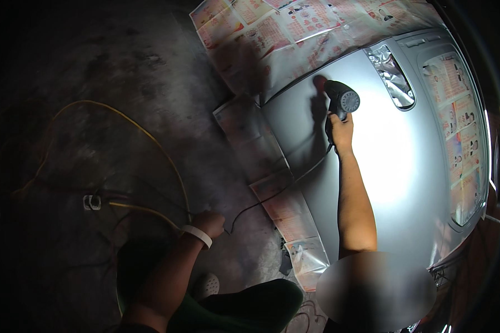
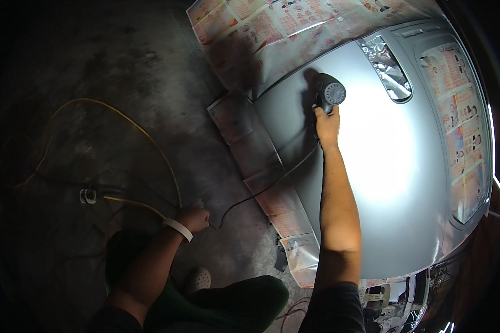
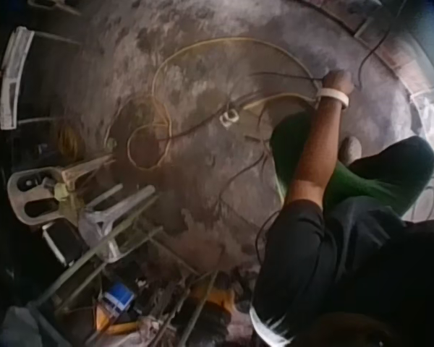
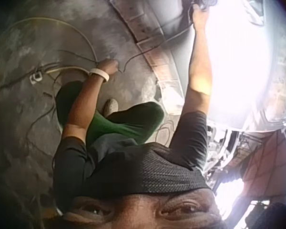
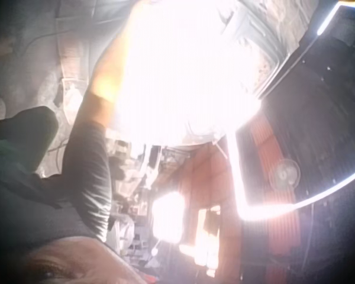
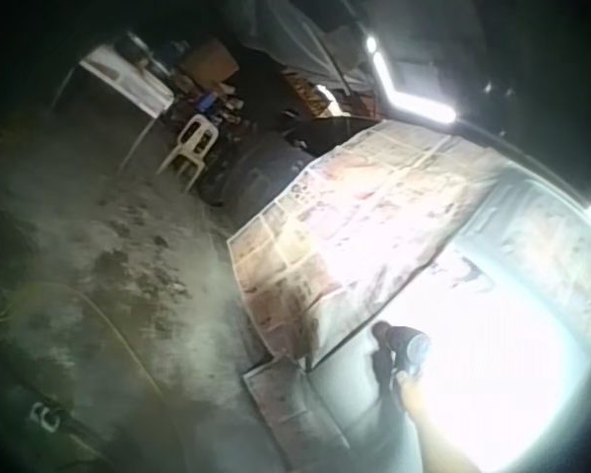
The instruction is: The person uses a heat gun to dry a silver car hood covered with newspaper. The person moves the heat gun across the surface of the hood, focusing on different areas to ensure even drying.
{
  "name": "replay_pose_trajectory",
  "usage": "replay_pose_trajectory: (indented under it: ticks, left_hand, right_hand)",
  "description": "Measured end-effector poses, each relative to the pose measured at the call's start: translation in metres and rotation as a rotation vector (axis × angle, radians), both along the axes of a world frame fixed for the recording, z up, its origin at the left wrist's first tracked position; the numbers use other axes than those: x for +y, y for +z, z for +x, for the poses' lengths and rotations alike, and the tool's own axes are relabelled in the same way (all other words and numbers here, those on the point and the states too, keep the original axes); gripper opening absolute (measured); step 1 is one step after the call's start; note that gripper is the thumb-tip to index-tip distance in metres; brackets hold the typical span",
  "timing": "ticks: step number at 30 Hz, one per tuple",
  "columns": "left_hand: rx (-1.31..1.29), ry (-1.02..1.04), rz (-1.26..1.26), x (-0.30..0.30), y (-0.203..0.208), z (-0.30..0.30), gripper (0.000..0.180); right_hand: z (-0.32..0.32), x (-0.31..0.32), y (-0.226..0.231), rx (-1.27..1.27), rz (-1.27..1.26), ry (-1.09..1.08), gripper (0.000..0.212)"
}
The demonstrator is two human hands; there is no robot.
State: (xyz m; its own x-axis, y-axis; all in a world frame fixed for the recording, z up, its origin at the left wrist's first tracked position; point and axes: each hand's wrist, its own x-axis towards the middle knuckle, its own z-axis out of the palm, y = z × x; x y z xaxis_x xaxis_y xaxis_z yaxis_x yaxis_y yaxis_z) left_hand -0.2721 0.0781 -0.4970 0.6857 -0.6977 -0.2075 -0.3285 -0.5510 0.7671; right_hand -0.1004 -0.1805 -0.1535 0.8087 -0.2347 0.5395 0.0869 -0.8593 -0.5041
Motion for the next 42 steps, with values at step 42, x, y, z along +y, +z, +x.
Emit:
replay_pose_trajectory:
  ticks: [42]
  left_hand:
    - [-0.017,0.043,-0.051,0.001,-0.013,0.004,0.018]
  right_hand:
    - [0.008,0.008,-0.048,0.099,-0.305,-0.126,0.041]
